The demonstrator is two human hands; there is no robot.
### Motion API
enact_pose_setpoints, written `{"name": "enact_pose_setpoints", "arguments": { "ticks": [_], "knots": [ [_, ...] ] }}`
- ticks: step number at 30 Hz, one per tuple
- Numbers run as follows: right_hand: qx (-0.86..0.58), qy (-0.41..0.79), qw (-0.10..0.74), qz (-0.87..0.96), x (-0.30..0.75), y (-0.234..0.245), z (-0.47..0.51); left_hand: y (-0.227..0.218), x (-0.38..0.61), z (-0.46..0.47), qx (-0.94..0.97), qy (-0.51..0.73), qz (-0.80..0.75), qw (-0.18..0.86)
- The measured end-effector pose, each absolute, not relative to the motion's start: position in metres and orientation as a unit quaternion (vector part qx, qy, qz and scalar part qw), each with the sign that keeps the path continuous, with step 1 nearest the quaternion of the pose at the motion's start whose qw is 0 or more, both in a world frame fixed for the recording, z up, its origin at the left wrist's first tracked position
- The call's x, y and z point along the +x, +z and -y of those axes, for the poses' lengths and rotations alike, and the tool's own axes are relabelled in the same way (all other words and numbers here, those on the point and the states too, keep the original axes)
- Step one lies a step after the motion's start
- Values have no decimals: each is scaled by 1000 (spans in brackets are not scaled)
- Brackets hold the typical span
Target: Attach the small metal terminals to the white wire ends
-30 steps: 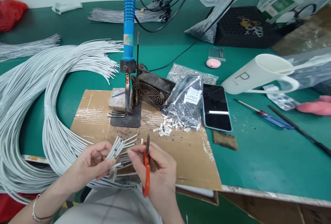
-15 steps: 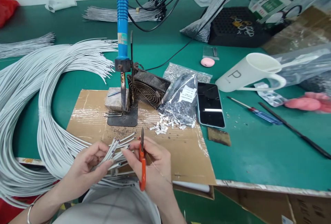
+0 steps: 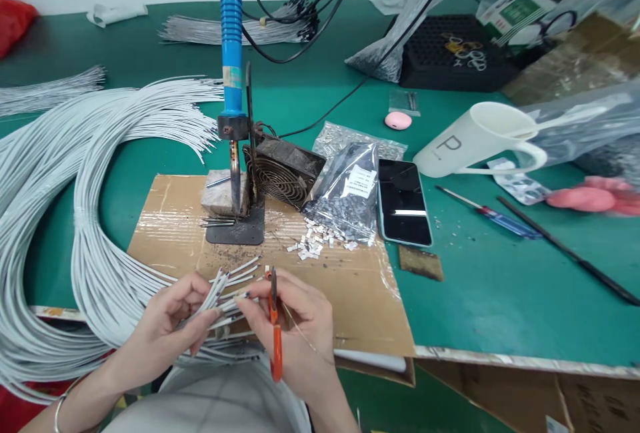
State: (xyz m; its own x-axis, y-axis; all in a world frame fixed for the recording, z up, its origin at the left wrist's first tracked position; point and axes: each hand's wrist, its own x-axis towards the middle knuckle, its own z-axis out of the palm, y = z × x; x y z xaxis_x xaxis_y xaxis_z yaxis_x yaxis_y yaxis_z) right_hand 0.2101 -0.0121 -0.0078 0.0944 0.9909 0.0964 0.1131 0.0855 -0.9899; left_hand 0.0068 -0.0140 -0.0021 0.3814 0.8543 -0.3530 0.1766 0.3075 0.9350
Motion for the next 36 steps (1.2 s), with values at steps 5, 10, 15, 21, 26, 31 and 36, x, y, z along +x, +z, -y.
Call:
{"name": "enact_pose_setpoints", "arguments": {
  "ticks": [5,10,15,21,26,31,36],
  "knots": [
    [-532,413,525,520,209,-6,14,1,8,10,498,285,-490,657],
    [-608,425,510,435,212,-8,15,5,7,1,479,349,-490,639],
    [-642,419,487,418,226,-14,12,5,6,-2,454,354,-499,647],
    [-685,330,505,409,238,-14,14,3,6,-4,397,361,-468,702],
    [-714,242,534,383,239,-9,24,4,4,-4,378,367,-446,724],
    [-680,247,540,431,229,-4,28,3,3,-4,383,364,-440,726],
    [-617,293,557,474,216,0,23,1,2,0,392,365,-443,719]
  ]
}}
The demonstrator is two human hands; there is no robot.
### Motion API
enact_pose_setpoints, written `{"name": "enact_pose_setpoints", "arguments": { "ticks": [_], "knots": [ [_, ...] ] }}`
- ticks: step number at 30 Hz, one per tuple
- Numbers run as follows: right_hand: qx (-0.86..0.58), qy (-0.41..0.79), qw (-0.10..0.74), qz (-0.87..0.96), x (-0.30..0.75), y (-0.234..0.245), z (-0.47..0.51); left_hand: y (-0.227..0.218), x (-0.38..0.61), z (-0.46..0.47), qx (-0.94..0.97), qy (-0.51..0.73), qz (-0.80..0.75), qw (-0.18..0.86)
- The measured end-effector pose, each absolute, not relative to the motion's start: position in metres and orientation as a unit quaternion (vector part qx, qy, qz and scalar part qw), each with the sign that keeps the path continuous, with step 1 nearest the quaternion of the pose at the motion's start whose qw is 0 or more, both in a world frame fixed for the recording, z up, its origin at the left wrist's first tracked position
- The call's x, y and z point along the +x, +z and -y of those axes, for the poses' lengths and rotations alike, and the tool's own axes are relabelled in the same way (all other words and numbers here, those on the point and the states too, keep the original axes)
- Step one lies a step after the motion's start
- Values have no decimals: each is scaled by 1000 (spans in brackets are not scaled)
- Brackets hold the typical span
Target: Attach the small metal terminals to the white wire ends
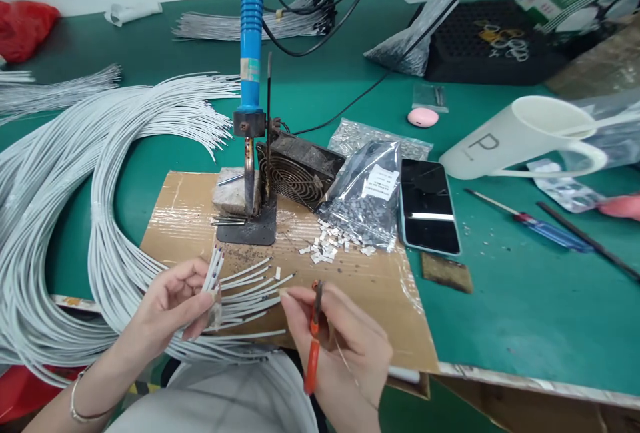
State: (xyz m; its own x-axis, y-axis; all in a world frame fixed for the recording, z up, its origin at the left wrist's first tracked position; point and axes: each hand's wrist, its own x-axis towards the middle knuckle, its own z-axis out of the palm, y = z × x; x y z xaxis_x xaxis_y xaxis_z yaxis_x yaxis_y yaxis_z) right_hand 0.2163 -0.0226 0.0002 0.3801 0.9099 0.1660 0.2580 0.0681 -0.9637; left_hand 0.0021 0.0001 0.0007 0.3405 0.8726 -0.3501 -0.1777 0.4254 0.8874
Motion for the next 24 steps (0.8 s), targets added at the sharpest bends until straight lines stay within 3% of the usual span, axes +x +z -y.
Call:
{"name": "enact_pose_setpoints", "arguments": {
  "ticks": [10,17,24],
  "knots": [
    [-599,311,551,491,216,3,19,4,3,-7,417,415,-422,690],
    [-625,321,544,458,210,6,19,2,1,-7,349,347,-405,770],
    [-576,318,533,532,212,3,19,1,2,-6,365,343,-425,754]
  ]
}}
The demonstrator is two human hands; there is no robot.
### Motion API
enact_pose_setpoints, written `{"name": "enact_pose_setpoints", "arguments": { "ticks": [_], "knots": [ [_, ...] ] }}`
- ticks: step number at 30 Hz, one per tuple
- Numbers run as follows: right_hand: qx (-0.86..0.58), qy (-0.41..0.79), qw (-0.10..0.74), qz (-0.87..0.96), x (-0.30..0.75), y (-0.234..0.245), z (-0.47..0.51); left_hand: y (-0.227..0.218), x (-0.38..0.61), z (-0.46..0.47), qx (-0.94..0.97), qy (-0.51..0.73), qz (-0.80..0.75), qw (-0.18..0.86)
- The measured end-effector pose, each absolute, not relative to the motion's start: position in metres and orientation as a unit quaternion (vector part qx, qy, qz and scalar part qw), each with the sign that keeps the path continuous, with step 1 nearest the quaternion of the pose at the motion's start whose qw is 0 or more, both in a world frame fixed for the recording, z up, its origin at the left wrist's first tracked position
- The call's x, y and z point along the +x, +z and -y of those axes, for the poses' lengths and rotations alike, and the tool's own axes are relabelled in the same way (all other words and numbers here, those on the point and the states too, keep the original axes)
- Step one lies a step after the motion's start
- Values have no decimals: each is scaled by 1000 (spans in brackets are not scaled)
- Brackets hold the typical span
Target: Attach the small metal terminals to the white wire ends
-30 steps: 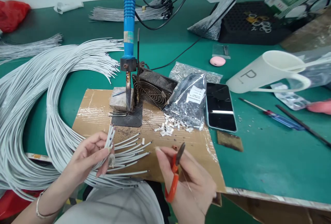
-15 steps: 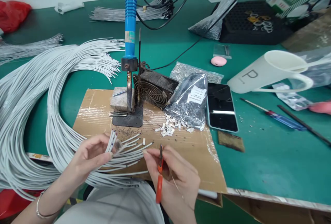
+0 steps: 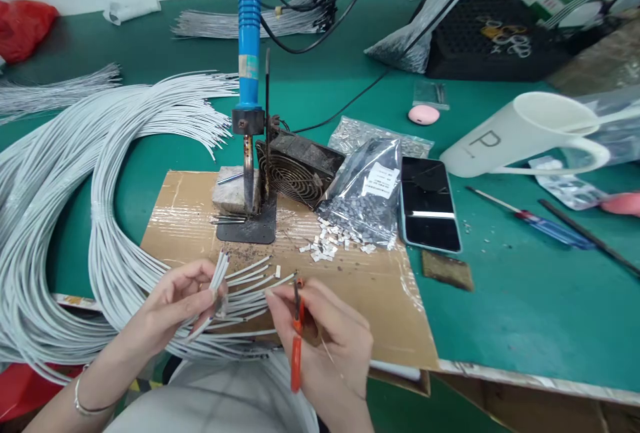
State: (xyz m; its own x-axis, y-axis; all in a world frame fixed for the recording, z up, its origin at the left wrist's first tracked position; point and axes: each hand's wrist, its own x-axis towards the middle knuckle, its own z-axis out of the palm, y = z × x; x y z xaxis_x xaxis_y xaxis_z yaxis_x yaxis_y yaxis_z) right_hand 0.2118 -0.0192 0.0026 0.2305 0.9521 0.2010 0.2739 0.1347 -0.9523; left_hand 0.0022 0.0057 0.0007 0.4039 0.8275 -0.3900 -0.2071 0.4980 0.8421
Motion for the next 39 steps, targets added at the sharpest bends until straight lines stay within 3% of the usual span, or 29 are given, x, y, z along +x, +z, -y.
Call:
{"name": "enact_pose_setpoints", "arguments": {
  "ticks": [6,12,24,31,39],
  "knots": [
    [-477,408,524,576,203,-4,24,-4,4,-5,376,339,-430,747],
    [-439,422,531,588,190,-10,22,-4,4,-3,384,337,-429,745],
    [-536,452,515,492,193,-8,22,0,5,-9,432,406,-450,668],
    [-578,489,463,461,207,-20,24,-6,5,-4,403,384,-438,706],
    [-620,442,516,392,207,7,21,-2,10,-2,403,361,-449,711]
  ]
}}
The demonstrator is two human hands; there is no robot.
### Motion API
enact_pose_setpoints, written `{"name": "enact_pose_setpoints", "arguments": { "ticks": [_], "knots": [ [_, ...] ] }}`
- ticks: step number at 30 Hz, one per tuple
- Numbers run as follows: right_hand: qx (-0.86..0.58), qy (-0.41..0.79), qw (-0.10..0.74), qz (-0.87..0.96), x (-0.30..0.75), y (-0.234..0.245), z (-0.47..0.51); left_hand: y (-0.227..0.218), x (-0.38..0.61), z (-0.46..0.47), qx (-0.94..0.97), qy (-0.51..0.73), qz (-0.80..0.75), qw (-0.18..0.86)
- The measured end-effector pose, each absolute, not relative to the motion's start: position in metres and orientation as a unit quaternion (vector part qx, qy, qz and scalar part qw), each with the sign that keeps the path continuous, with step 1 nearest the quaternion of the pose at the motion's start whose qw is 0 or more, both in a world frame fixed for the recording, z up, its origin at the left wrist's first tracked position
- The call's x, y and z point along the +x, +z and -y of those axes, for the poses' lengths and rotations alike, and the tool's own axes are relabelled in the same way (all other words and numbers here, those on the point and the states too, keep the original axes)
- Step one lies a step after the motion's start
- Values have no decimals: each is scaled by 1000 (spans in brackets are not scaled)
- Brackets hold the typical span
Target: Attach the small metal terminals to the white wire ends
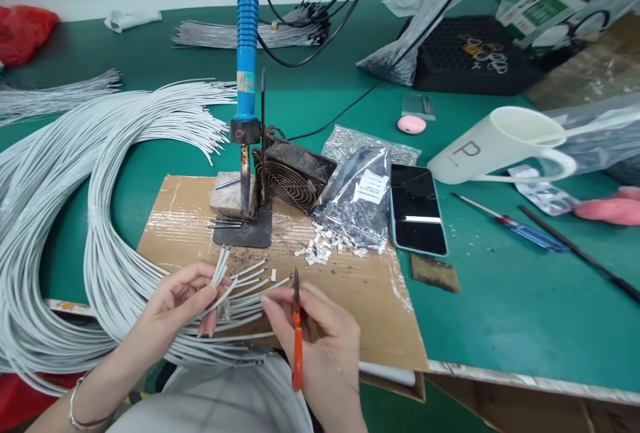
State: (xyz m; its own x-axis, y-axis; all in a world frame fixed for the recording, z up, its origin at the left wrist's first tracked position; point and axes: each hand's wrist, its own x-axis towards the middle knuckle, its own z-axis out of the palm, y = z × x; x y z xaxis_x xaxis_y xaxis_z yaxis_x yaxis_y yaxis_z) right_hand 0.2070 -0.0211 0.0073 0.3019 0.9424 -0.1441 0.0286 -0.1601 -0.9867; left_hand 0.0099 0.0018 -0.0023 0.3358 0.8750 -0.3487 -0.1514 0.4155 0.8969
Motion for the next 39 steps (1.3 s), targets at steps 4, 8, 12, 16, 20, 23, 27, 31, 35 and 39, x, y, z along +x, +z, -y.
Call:
{"name": "enact_pose_setpoints", "arguments": {
  "ticks": [4,8,12,16,20,23,27,31,35,39],
  "knots": [
    [-589,433,529,431,205,9,17,0,12,0,413,341,-460,708],
    [-534,435,539,485,201,3,11,1,12,2,422,328,-455,713],
    [-532,431,533,497,201,0,10,1,11,4,430,322,-442,719],
    [-538,443,510,504,206,0,12,0,10,5,448,308,-441,714],
    [-552,456,506,480,208,1,16,0,9,8,475,297,-441,701],
    [-569,464,508,450,206,3,17,1,8,9,490,292,-441,693],
    [-567,468,507,450,205,4,18,2,7,11,508,299,-433,683],
    [-563,471,507,452,207,1,18,2,8,12,519,295,-431,677],
    [-548,469,506,473,210,-2,19,2,8,11,529,291,-427,673],
    [-547,466,501,483,211,-4,18,1,8,11,533,291,-424,672]
  ]
}}
